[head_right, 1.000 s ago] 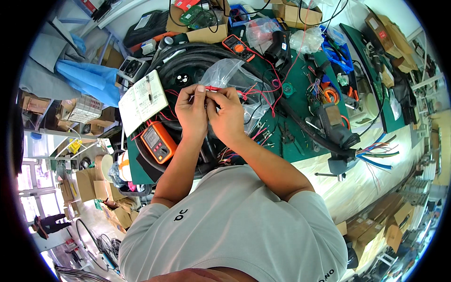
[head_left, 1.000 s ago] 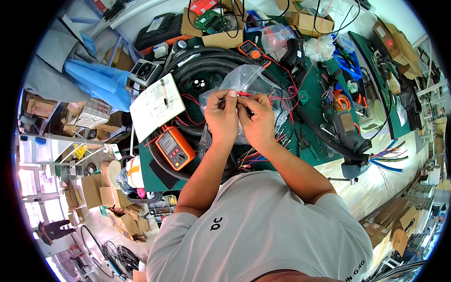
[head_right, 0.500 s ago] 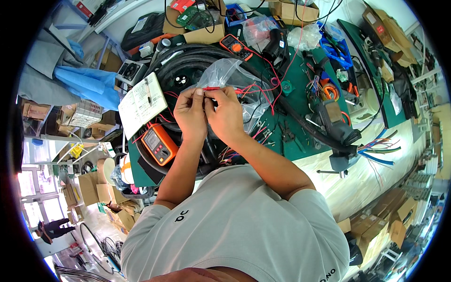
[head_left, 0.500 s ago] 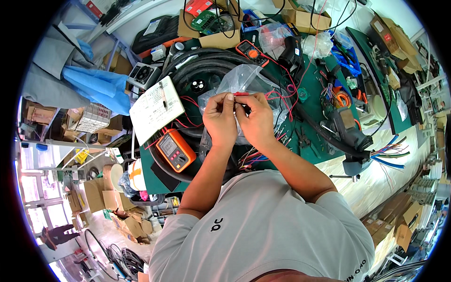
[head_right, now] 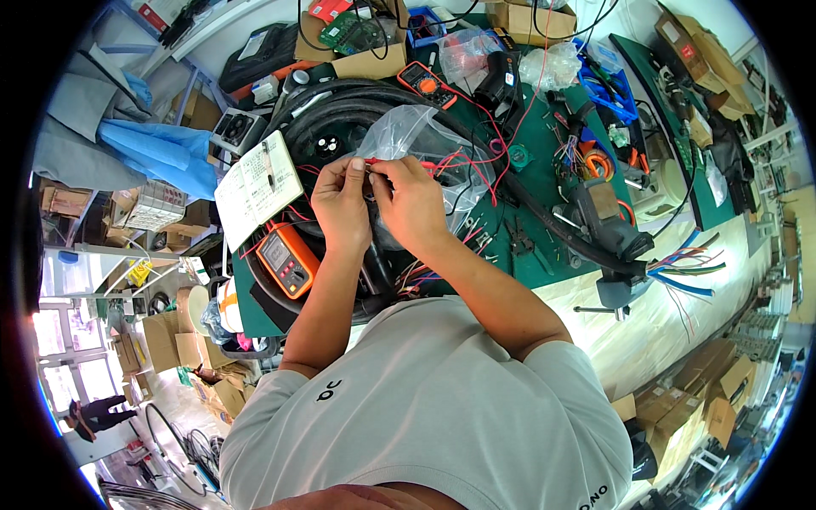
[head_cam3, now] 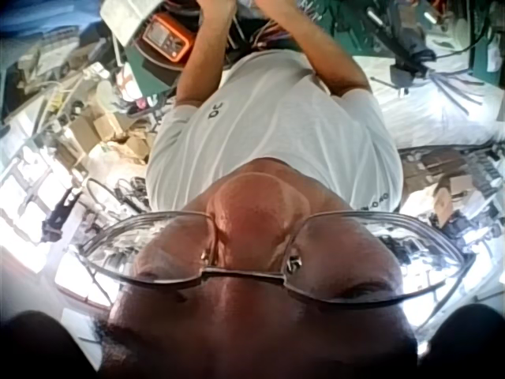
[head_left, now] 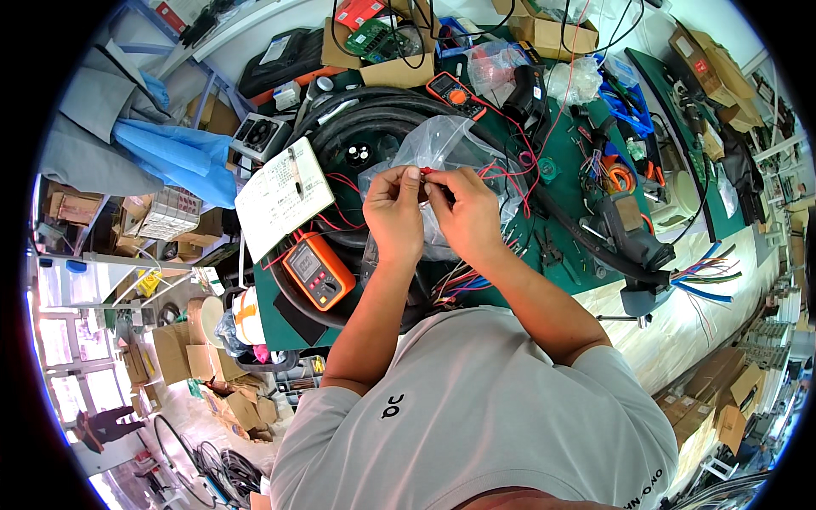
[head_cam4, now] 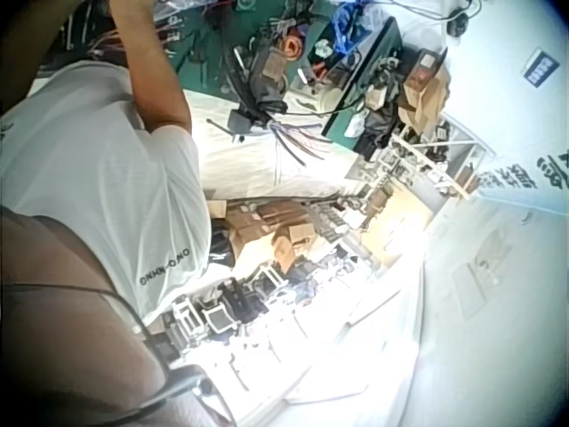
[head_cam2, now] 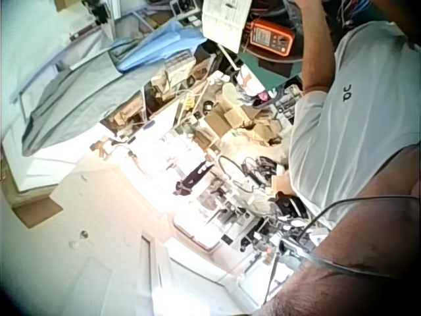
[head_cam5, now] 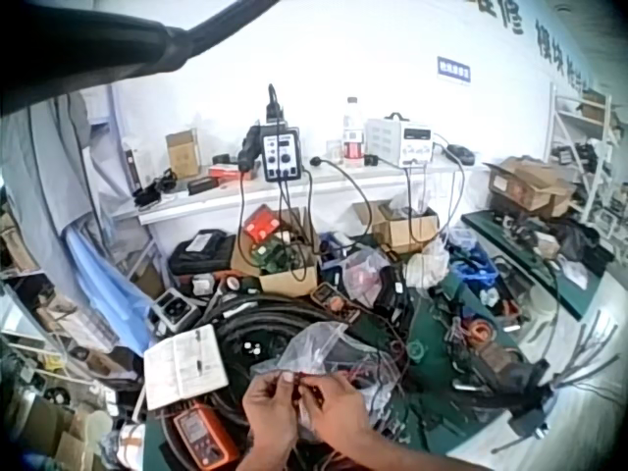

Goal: The person organizes several colored wires and connects them to electronic components at a repair bench while referring to a notebook.

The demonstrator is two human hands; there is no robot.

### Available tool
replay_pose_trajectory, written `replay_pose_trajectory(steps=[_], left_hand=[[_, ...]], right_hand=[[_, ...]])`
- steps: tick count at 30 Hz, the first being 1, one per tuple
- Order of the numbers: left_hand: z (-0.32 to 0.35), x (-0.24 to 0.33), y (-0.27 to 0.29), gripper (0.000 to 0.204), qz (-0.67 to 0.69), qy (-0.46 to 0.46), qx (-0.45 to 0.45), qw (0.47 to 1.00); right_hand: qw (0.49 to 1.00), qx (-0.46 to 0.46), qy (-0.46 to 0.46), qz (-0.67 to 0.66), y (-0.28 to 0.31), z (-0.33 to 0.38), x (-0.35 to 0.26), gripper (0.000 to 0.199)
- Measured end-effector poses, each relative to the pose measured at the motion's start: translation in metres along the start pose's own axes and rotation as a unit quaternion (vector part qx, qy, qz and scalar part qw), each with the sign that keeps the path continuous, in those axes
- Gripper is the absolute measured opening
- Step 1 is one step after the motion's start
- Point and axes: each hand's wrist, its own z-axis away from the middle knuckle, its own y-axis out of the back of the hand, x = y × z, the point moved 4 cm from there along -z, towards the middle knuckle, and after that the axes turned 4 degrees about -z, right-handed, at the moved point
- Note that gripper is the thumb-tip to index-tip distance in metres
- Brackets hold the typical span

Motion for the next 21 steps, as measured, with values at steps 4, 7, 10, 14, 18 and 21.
replay_pose_trajectory(steps=[4,7,10,14,18,21], left_hand=[[-0.0003,0.0013,-0.0011,0.014,-0.001,0.006,-0.001,1.000],[-0.0003,0.0016,0.0006,0.013,-0.008,-0.001,-0.003,1.000],[0.0008,0.0039,0.0000,0.013,-0.007,-0.005,-0.005,1.000],[0.0014,0.0031,0.0010,0.015,0.003,-0.009,-0.005,1.000],[0.0008,0.0032,0.0021,0.015,0.007,0.007,-0.008,1.000],[0.0018,0.0033,0.0023,0.016,0.010,0.025,-0.007,1.000]], right_hand=[[1.000,-0.012,0.023,-0.015,-0.0004,-0.0020,0.0037,0.013],[0.998,-0.045,0.016,-0.031,0.0024,-0.0031,-0.0005,0.014],[0.994,-0.057,-0.033,-0.084,0.0003,-0.0012,0.0026,0.015],[0.994,-0.066,0.000,-0.083,0.0025,-0.0029,-0.0037,0.019],[0.994,-0.083,0.004,-0.067,0.0041,-0.0046,-0.0044,0.022],[0.994,-0.080,-0.001,-0.073,0.0020,-0.0043,0.0001,0.020]])
